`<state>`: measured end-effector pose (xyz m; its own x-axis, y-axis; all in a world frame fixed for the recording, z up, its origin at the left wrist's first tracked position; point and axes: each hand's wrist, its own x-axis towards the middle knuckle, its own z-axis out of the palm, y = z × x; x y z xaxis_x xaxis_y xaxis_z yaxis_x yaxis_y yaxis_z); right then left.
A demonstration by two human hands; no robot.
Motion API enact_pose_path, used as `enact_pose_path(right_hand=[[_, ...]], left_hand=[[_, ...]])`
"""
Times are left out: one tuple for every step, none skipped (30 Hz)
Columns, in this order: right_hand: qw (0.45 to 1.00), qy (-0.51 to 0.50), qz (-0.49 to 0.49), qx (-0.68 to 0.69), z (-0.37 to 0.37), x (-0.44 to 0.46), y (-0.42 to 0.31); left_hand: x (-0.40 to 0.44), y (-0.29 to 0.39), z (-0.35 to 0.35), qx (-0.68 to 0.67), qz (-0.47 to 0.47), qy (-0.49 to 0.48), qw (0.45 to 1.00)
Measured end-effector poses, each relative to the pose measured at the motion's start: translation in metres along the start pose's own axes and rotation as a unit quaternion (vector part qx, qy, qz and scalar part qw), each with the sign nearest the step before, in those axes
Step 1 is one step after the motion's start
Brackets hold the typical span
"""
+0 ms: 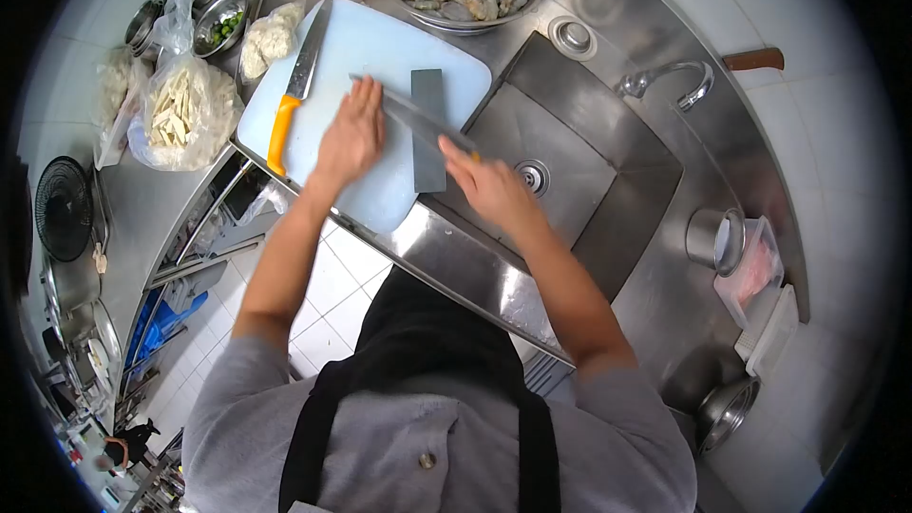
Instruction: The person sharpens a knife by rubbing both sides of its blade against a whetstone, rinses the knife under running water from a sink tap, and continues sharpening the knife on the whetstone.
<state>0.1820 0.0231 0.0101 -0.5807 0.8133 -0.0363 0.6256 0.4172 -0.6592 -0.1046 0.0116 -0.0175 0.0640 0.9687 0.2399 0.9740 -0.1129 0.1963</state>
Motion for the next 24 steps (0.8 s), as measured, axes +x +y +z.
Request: enact_pose_path(right_hand=[[1.000,0.000,-0.001,0.000,0.004,-0.009,0.008],[1.000,0.001,-0.022,0.006,0.007,-0.014,0.017],[0.999,-0.001,-0.030,0.011,0.009,-0.010,0.019],[0.999,-0.003,-0.037,0.016,0.007,-0.004,0.014],[0.999,-0.011,-0.043,0.031,0.003,0.025,0.015],[0.998,-0.017,-0.051,0.045,-0.002,0.049,0.014],[0.998,-0.017,-0.052,0.044,-0.003,0.061,0.017],[0.997,-0.030,-0.063,0.028,-0.004,0.071,0.018],[0.996,-0.045,-0.074,0.011,-0.005,0.074,0.019],[0.996,-0.046,-0.075,0.011,-0.006,0.064,0.019],[0.995,-0.067,-0.066,0.014,-0.009,0.047,0.017],[0.994,-0.087,-0.058,0.018,-0.010,0.040,0.014],[0.994,-0.090,-0.062,0.018,-0.012,0.048,0.014],[0.992,-0.096,-0.074,0.039,-0.015,0.058,0.015],[0.990,-0.099,-0.084,0.060,-0.016,0.066,0.017],[0.990,-0.099,-0.084,0.060,-0.017,0.076,0.019],[0.987,-0.103,-0.112,0.045,-0.018,0.089,0.021],[0.984,-0.106,-0.141,0.032,-0.018,0.098,0.020],[0.984,-0.105,-0.142,0.033,-0.018,0.091,0.020],[0.981,-0.115,-0.154,0.031,-0.019,0.079,0.021],[0.977,-0.124,-0.169,0.027,-0.022,0.077,0.018],[0.977,-0.124,-0.170,0.027,-0.025,0.082,0.015],[0.978,-0.169,-0.125,0.015,-0.028,0.090,0.015],[0.974,-0.211,-0.078,0.002,-0.031,0.096,0.014]], left_hand=[[-0.018,0.012,-0.002,0.001,0.007,-0.001,1.000],[-0.021,0.019,-0.007,-0.002,-0.005,-0.009,1.000],[-0.024,0.023,-0.011,-0.007,-0.018,-0.020,1.000],[-0.018,0.012,-0.003,0.007,-0.022,0.005,1.000],[-0.002,-0.005,0.005,0.022,-0.026,0.034,0.999],[0.012,-0.019,0.003,0.038,-0.028,0.040,0.998],[0.015,-0.022,-0.002,0.039,-0.028,0.041,0.998],[0.017,-0.024,-0.006,0.041,-0.040,0.029,0.998],[0.017,-0.025,-0.008,0.044,-0.052,0.017,0.998],[0.006,-0.017,-0.006,0.036,-0.064,0.027,0.997],[-0.006,-0.010,-0.005,0.037,-0.066,0.029,0.997],[-0.016,-0.002,-0.006,0.041,-0.072,0.019,0.996],[-0.022,0.002,-0.008,0.044,-0.079,0.009,0.996],[-0.019,0.000,-0.008,0.039,-0.087,0.028,0.995],[-0.015,-0.005,-0.010,0.038,-0.086,0.025,0.995],[-0.008,-0.011,-0.013,0.046,-0.105,0.011,0.993],[-0.003,-0.015,-0.016,0.056,-0.125,-0.002,0.991],[-0.008,-0.012,-0.017,0.041,-0.139,0.001,0.989],[-0.020,-0.005,-0.016,0.043,-0.139,0.001,0.989],[-0.034,0.004,-0.012,0.043,-0.152,0.010,0.987],[-0.040,0.011,-0.013,0.043,-0.166,0.022,0.985],[-0.043,0.014,-0.013,0.036,-0.187,-0.014,0.982],[-0.040,0.010,-0.013,0.035,-0.186,-0.016,0.982],[-0.032,0.001,-0.014,0.029,-0.180,-0.009,0.983]])
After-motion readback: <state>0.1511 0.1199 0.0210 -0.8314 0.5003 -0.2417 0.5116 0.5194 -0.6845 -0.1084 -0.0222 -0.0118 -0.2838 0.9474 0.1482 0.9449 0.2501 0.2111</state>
